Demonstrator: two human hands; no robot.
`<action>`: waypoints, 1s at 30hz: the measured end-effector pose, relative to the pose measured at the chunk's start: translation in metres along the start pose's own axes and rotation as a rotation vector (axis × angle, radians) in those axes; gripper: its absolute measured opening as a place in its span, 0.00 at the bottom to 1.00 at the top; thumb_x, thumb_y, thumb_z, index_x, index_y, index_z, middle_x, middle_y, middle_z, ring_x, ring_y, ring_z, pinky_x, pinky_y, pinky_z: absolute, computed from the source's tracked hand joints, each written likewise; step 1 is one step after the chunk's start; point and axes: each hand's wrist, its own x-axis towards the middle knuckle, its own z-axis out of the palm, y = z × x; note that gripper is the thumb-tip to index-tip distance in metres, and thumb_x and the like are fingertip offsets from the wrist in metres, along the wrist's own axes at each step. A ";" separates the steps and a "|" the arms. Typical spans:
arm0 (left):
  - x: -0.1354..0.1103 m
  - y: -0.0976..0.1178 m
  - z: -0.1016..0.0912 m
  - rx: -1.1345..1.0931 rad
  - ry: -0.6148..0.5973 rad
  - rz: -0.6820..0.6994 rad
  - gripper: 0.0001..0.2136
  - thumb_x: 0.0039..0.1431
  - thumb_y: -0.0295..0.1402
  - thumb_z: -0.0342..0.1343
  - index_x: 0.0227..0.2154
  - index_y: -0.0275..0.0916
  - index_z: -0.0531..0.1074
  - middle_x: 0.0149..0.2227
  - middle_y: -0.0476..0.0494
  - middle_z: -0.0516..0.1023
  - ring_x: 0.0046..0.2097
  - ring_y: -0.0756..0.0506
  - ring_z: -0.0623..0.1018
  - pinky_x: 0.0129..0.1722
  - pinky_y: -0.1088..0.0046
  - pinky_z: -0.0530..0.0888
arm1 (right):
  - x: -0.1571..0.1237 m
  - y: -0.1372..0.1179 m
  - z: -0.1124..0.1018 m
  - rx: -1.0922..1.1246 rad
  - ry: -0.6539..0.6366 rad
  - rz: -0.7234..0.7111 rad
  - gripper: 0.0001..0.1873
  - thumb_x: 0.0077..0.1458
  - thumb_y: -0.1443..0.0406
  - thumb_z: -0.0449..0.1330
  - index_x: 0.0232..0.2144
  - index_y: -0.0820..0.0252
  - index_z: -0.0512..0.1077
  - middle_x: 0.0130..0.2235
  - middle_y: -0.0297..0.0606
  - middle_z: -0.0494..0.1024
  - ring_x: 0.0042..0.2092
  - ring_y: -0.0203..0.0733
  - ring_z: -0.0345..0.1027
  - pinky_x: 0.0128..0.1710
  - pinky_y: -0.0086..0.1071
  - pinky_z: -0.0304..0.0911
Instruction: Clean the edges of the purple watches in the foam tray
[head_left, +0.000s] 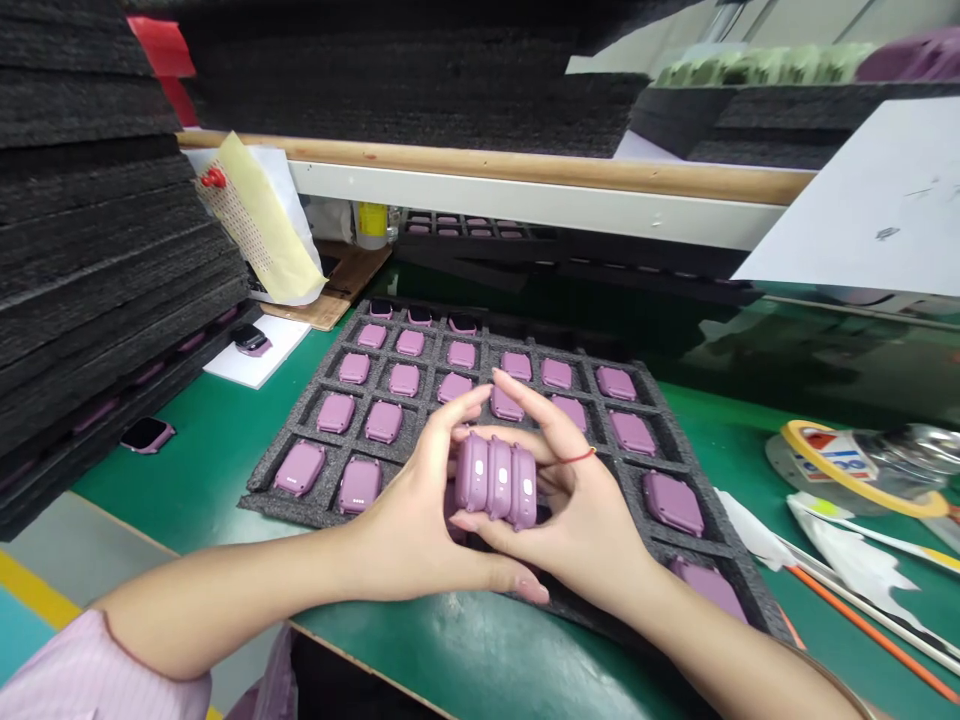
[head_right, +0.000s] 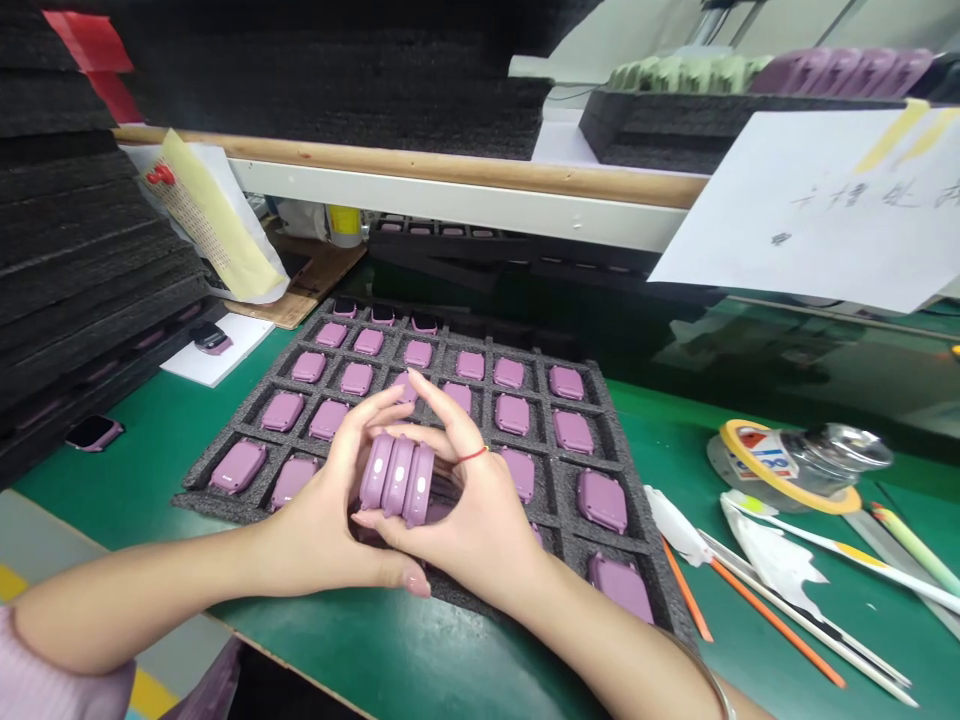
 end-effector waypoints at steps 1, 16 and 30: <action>0.000 0.004 0.000 -0.129 -0.034 -0.085 0.59 0.42 0.31 0.75 0.68 0.50 0.38 0.67 0.32 0.59 0.66 0.34 0.67 0.62 0.51 0.70 | 0.000 0.001 -0.001 -0.015 0.008 -0.026 0.55 0.43 0.67 0.75 0.68 0.47 0.53 0.48 0.36 0.83 0.46 0.45 0.81 0.47 0.36 0.78; 0.007 0.007 0.001 -0.298 -0.031 -0.253 0.30 0.42 0.30 0.75 0.50 0.40 0.70 0.43 0.43 0.81 0.48 0.39 0.82 0.51 0.58 0.77 | 0.006 0.012 -0.010 -0.411 -0.015 -0.443 0.28 0.48 0.62 0.73 0.52 0.53 0.73 0.51 0.42 0.82 0.57 0.51 0.74 0.65 0.50 0.61; 0.005 0.000 -0.003 -0.365 -0.013 -0.216 0.21 0.54 0.46 0.66 0.44 0.37 0.73 0.37 0.44 0.78 0.39 0.44 0.80 0.40 0.66 0.77 | 0.007 0.003 -0.009 -0.270 -0.035 -0.310 0.28 0.45 0.66 0.72 0.51 0.51 0.74 0.51 0.38 0.83 0.55 0.51 0.76 0.59 0.46 0.71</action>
